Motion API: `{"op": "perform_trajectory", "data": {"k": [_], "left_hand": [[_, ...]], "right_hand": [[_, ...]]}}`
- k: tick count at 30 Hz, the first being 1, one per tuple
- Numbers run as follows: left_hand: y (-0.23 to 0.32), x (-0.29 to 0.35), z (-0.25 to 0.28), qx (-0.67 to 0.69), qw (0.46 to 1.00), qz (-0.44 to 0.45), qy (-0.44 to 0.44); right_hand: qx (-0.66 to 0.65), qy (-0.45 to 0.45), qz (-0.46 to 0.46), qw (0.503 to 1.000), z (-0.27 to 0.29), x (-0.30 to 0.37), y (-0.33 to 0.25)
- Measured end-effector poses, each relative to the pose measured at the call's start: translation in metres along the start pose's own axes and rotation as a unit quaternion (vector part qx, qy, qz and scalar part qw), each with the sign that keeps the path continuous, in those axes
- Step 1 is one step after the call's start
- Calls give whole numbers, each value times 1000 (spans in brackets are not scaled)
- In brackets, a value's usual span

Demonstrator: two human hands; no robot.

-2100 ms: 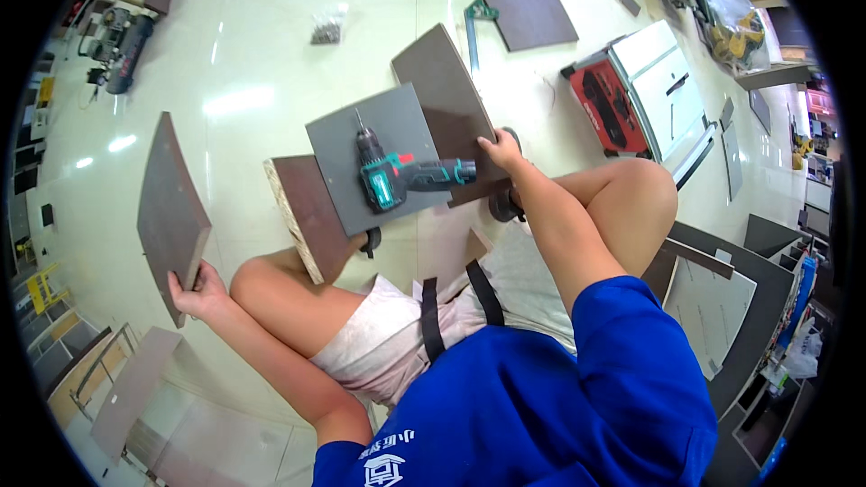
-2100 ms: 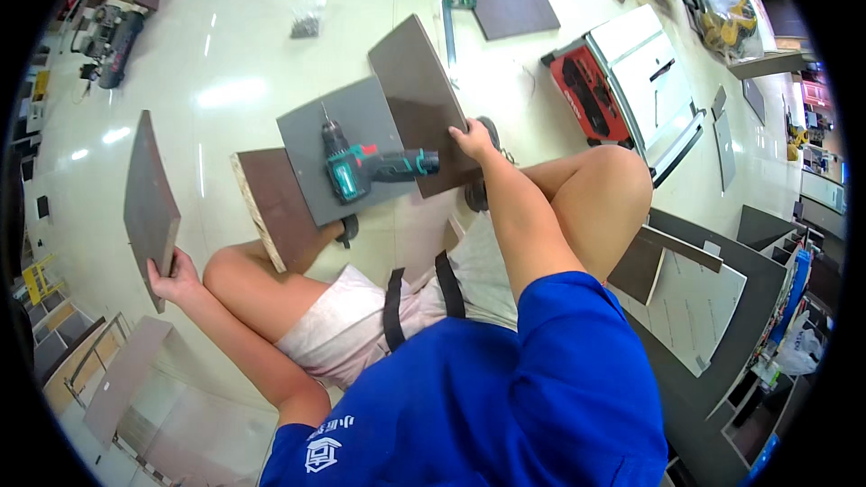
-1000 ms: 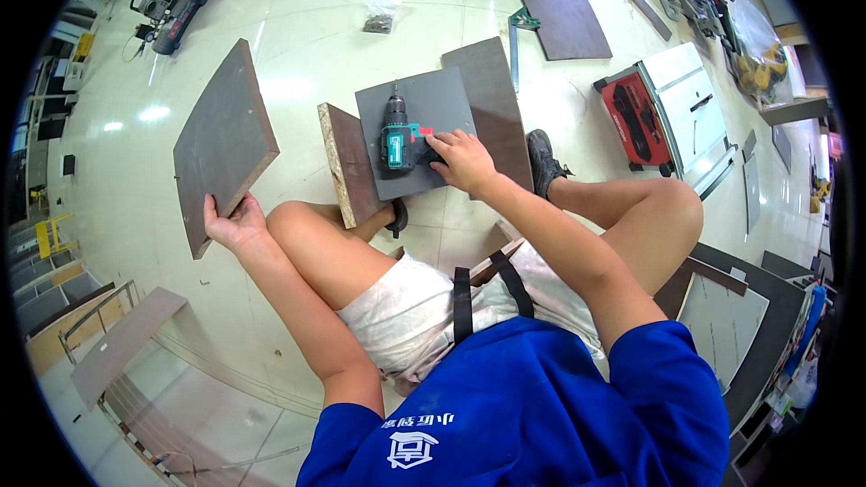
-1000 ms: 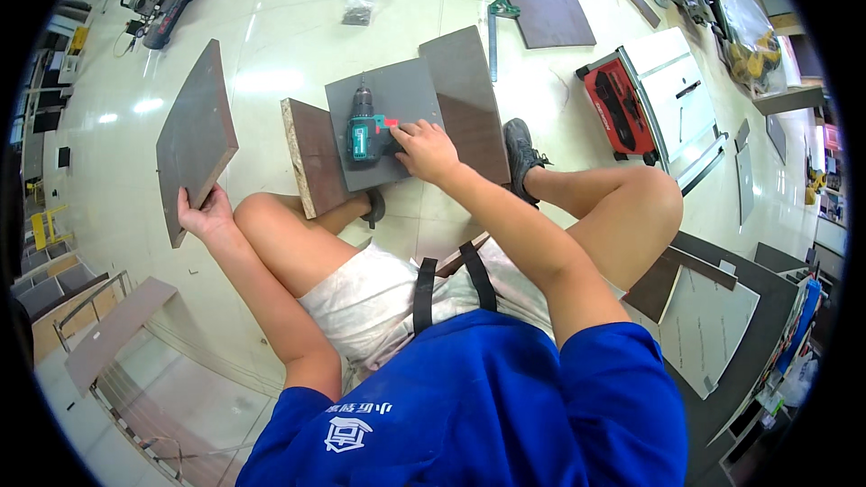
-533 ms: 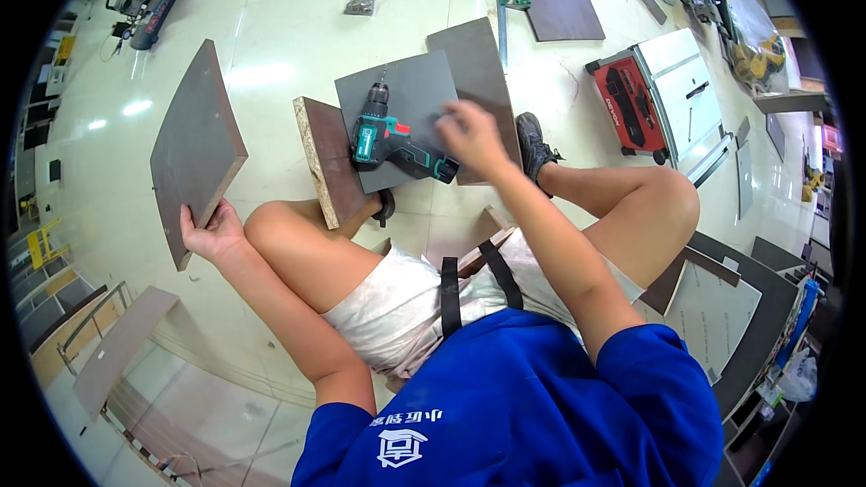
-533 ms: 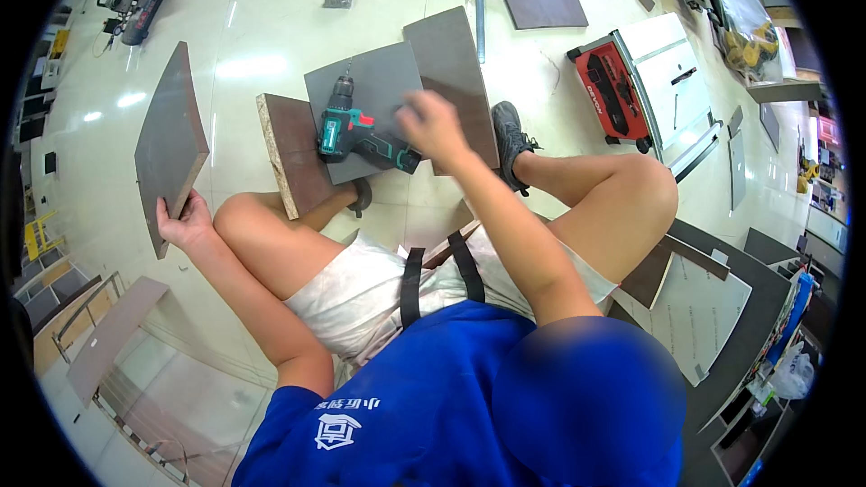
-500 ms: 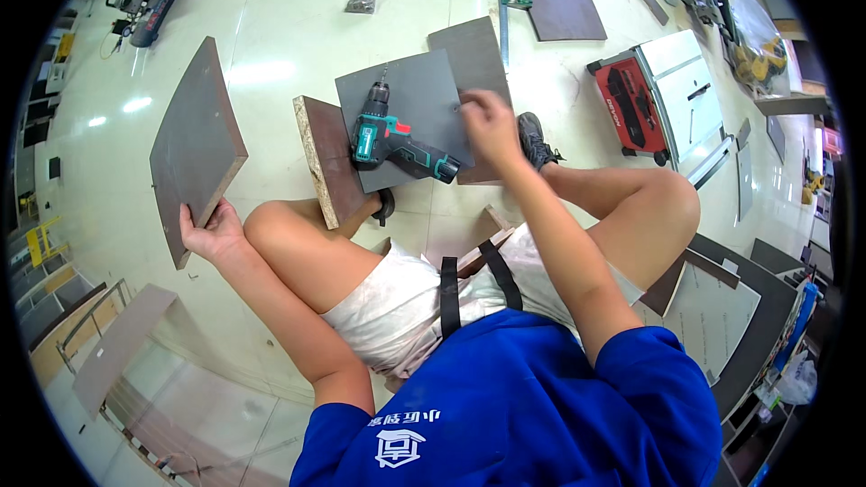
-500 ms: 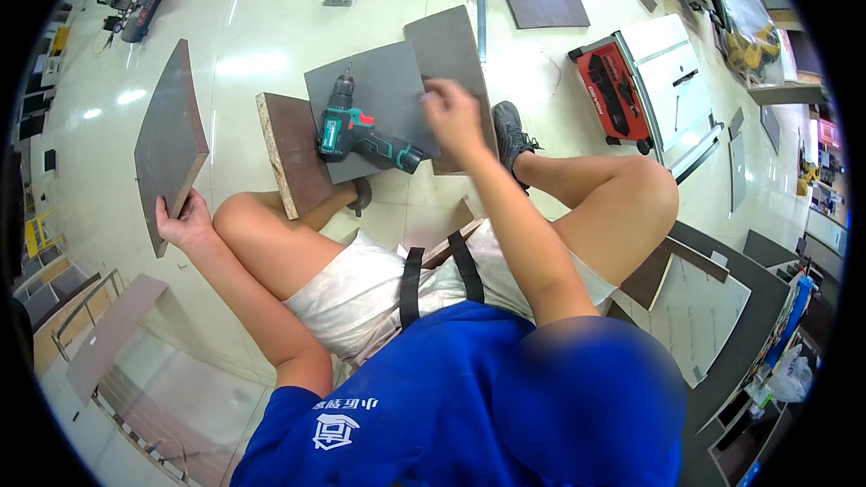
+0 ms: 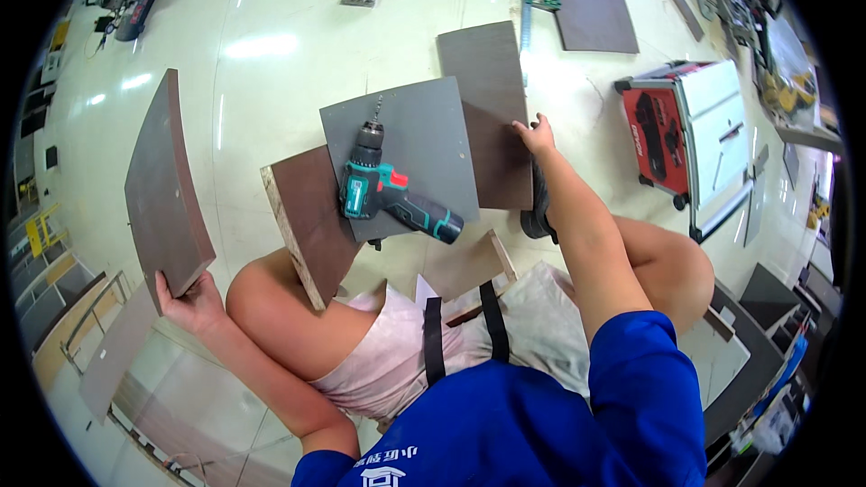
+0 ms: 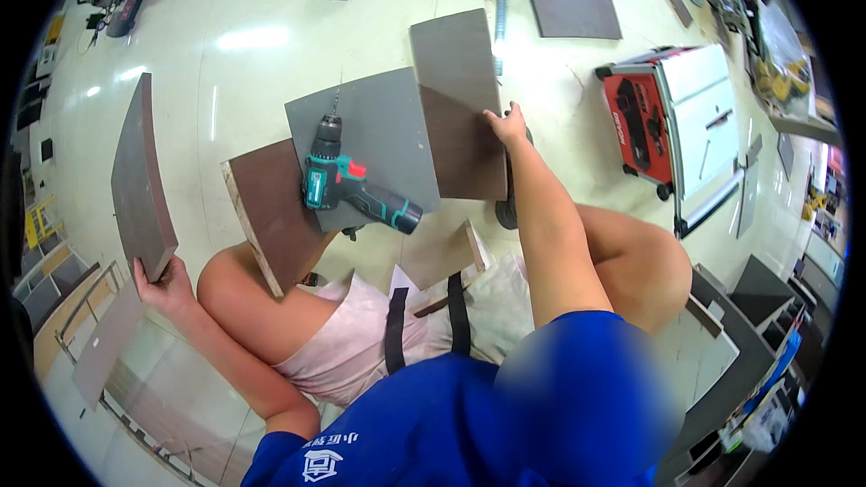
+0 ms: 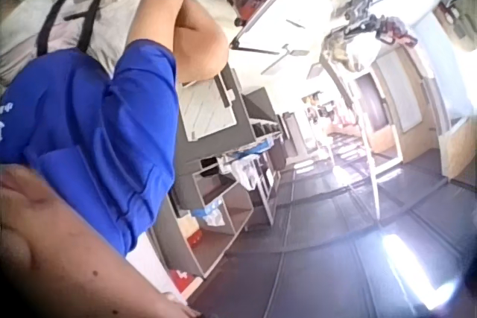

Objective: The person sits on the floor and assembles a small wooden cabinet using a cordless drill. They align pre-drilled holes on multiple panels, insert screws, and tighten them to join the pieces together.

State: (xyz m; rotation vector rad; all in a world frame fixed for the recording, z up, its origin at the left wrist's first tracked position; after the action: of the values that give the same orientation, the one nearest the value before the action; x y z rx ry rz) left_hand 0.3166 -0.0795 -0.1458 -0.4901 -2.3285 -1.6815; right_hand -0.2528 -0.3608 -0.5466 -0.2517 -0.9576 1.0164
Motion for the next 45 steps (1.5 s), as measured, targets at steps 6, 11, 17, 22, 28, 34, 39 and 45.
{"op": "perform_trajectory", "data": {"k": [6, 11, 17, 22, 28, 34, 39, 45], "left_hand": [[0, 19, -34, -36, 998, -7, 48], [-3, 6, -35, 26, 998, 22, 43], [-4, 13, -23, 67, 997, 41, 9], [-10, 9, -18, 118, 990, 69, -17], [-12, 9, 5, 156, 984, 81, -34], [-11, 26, 5, 196, 976, 81, -57], [-2, 52, 17, 168, 982, 50, -66], [37, 100, 48, 127, 987, 2, -101]], "right_hand": [[-82, -84, -3, 993, -10, -36, -56], [-36, 48, 114, 992, 21, -1, -99], [-180, 116, 249, 945, 77, 122, -148], [63, 263, 437, 858, 46, 205, -85], [-125, 75, 329, 933, 15, 265, -57], [-31, -73, 349, 934, 21, 257, -61], [-104, -301, 228, 920, 57, 272, -119], [-190, -273, 375, 865, 90, 308, -149]]}}
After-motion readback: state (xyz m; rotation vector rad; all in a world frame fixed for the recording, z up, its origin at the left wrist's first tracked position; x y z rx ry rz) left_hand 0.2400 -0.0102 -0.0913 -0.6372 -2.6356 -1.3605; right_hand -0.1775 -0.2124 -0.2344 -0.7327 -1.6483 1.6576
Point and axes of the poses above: each hand's wrist, its own x-axis away from the middle knuckle, its own z-axis out of the back of the hand, y = z × x, the point moved 2 cm from there along -x, towards the middle knuckle, and after that the axes turned 8 degrees about -x, right-handed, at the moved point
